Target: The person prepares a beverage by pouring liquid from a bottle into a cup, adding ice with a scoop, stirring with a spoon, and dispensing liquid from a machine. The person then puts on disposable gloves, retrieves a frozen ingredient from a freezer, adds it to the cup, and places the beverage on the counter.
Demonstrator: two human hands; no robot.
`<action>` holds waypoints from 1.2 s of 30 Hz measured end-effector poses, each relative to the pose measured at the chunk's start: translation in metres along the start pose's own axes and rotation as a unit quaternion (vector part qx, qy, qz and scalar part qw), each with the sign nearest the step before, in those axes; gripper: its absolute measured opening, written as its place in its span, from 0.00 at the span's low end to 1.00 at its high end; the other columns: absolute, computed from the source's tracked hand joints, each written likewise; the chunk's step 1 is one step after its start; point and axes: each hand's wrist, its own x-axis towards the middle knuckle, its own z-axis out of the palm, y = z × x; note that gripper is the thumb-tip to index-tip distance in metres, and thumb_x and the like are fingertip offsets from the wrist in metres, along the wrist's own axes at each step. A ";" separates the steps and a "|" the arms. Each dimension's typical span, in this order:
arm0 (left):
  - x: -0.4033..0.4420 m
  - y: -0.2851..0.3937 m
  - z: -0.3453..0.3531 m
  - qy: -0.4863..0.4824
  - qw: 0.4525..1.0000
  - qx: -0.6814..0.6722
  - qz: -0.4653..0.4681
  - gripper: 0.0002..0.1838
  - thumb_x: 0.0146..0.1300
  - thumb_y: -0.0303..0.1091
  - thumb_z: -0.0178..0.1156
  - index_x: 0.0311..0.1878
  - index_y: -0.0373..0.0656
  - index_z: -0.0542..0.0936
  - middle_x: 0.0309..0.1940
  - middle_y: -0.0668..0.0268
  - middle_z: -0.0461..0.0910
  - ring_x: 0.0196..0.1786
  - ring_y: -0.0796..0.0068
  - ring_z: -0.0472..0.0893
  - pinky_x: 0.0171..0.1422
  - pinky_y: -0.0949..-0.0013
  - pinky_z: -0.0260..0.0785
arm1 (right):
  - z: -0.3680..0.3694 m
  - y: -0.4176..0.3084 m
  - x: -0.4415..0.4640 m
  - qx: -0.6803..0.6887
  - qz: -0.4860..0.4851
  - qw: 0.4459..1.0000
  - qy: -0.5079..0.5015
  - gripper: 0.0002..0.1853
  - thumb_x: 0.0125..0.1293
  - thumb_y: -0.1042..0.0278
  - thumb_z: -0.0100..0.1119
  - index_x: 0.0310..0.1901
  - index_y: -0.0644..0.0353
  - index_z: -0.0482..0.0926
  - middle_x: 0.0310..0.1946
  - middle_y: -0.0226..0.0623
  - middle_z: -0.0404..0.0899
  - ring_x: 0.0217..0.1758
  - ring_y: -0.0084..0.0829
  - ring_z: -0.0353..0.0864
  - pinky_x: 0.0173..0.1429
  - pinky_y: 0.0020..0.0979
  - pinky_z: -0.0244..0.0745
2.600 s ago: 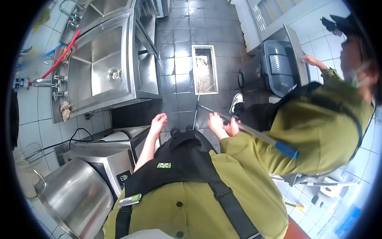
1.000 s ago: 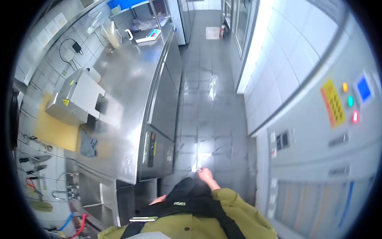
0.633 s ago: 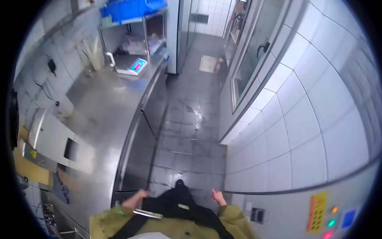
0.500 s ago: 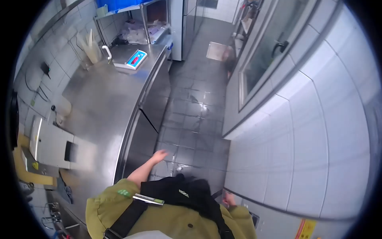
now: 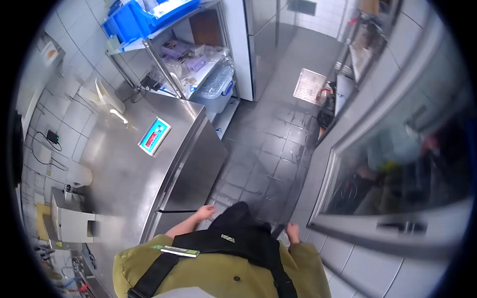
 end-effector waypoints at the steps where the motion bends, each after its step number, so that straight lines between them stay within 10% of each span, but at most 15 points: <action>1: 0.018 -0.019 -0.014 0.036 0.994 -0.085 -0.062 0.22 0.52 0.44 0.57 0.46 0.38 0.75 0.36 0.61 0.78 0.34 0.72 0.77 0.39 0.71 0.70 | -0.008 -0.048 0.052 0.015 -0.101 0.993 0.057 0.11 0.56 0.70 0.45 0.21 0.68 0.71 0.11 0.35 0.68 0.12 0.29 0.68 0.19 0.31 0.67; 5: 0.031 0.034 -0.054 0.166 0.883 -0.325 -0.296 0.18 0.56 0.46 0.54 0.42 0.43 0.73 0.29 0.65 0.74 0.24 0.77 0.73 0.22 0.72 0.66 | -0.053 -0.256 0.182 -0.010 -0.235 0.972 0.017 0.12 0.58 0.67 0.48 0.25 0.68 0.73 0.17 0.35 0.73 0.16 0.24 0.70 0.20 0.27 0.66; 8: 0.109 0.048 -0.065 0.138 0.874 -0.280 -0.371 0.18 0.56 0.46 0.52 0.40 0.41 0.74 0.23 0.64 0.74 0.20 0.74 0.72 0.22 0.70 0.66 | -0.074 -0.387 0.230 0.076 -0.097 0.989 -0.084 0.11 0.59 0.66 0.48 0.33 0.67 0.73 0.21 0.38 0.74 0.17 0.28 0.73 0.20 0.27 0.67; 11: 0.249 0.099 -0.080 0.075 0.969 0.085 -0.219 0.22 0.53 0.48 0.51 0.34 0.35 0.77 0.29 0.54 0.78 0.32 0.59 0.78 0.36 0.58 0.69 | -0.099 -0.433 0.280 0.075 0.028 0.985 -0.153 0.12 0.59 0.65 0.48 0.39 0.65 0.71 0.23 0.40 0.75 0.20 0.31 0.77 0.20 0.28 0.70; 20: 0.623 0.606 -0.150 0.087 0.957 0.121 0.248 0.24 0.59 0.53 0.44 0.35 0.39 0.75 0.38 0.52 0.76 0.43 0.53 0.74 0.46 0.56 0.65 | -0.229 -0.465 0.451 0.091 0.050 0.991 -0.086 0.11 0.57 0.63 0.46 0.30 0.64 0.72 0.24 0.45 0.75 0.22 0.35 0.74 0.25 0.32 0.69; 24: 0.700 0.745 -0.142 0.033 0.986 -0.146 0.076 0.39 0.58 0.66 0.33 0.47 0.37 0.74 0.43 0.56 0.76 0.48 0.64 0.74 0.54 0.65 0.62 | -0.282 -0.502 0.588 -0.100 -0.005 0.991 -0.088 0.14 0.55 0.61 0.46 0.27 0.63 0.75 0.24 0.47 0.75 0.26 0.41 0.75 0.30 0.37 0.69; 28: 0.732 0.813 -0.146 -0.069 0.984 0.115 0.113 0.34 0.61 0.60 0.30 0.45 0.43 0.77 0.43 0.59 0.77 0.51 0.61 0.72 0.56 0.63 0.60 | -0.302 -0.652 0.723 -0.058 0.050 0.996 -0.044 0.17 0.53 0.57 0.47 0.30 0.62 0.78 0.30 0.49 0.77 0.37 0.47 0.76 0.41 0.41 0.70; 29: 0.769 0.788 -0.148 -0.067 0.987 0.080 0.119 0.33 0.61 0.60 0.32 0.43 0.42 0.78 0.36 0.59 0.79 0.44 0.62 0.76 0.51 0.63 0.63 | -0.285 -0.648 0.791 -0.058 -0.105 0.992 0.036 0.12 0.56 0.64 0.48 0.31 0.65 0.77 0.15 0.37 0.72 0.16 0.29 0.73 0.24 0.29 0.70; 30: 0.767 0.825 -0.163 -0.055 0.998 0.016 -0.040 0.30 0.60 0.57 0.36 0.39 0.41 0.79 0.29 0.59 0.79 0.35 0.64 0.77 0.43 0.64 0.65 | -0.305 -0.734 0.801 -0.137 -0.121 0.982 0.042 0.14 0.55 0.63 0.50 0.33 0.66 0.77 0.17 0.41 0.76 0.21 0.30 0.77 0.29 0.32 0.72; 33: 0.856 0.802 -0.190 0.039 0.991 0.058 -0.118 0.26 0.60 0.53 0.41 0.36 0.40 0.80 0.21 0.61 0.76 0.26 0.70 0.73 0.37 0.66 0.65 | -0.318 -0.881 0.891 -0.143 -0.217 0.965 0.024 0.14 0.55 0.64 0.49 0.34 0.67 0.77 0.25 0.45 0.78 0.26 0.31 0.79 0.35 0.30 0.74; 36: 0.963 0.838 -0.222 0.012 0.983 0.008 -0.184 0.24 0.61 0.51 0.41 0.39 0.41 0.80 0.25 0.59 0.78 0.28 0.70 0.74 0.39 0.66 0.66 | -0.335 -0.959 0.993 0.120 -0.064 0.987 -0.091 0.13 0.58 0.68 0.46 0.33 0.71 0.74 0.24 0.43 0.77 0.24 0.30 0.77 0.30 0.28 0.73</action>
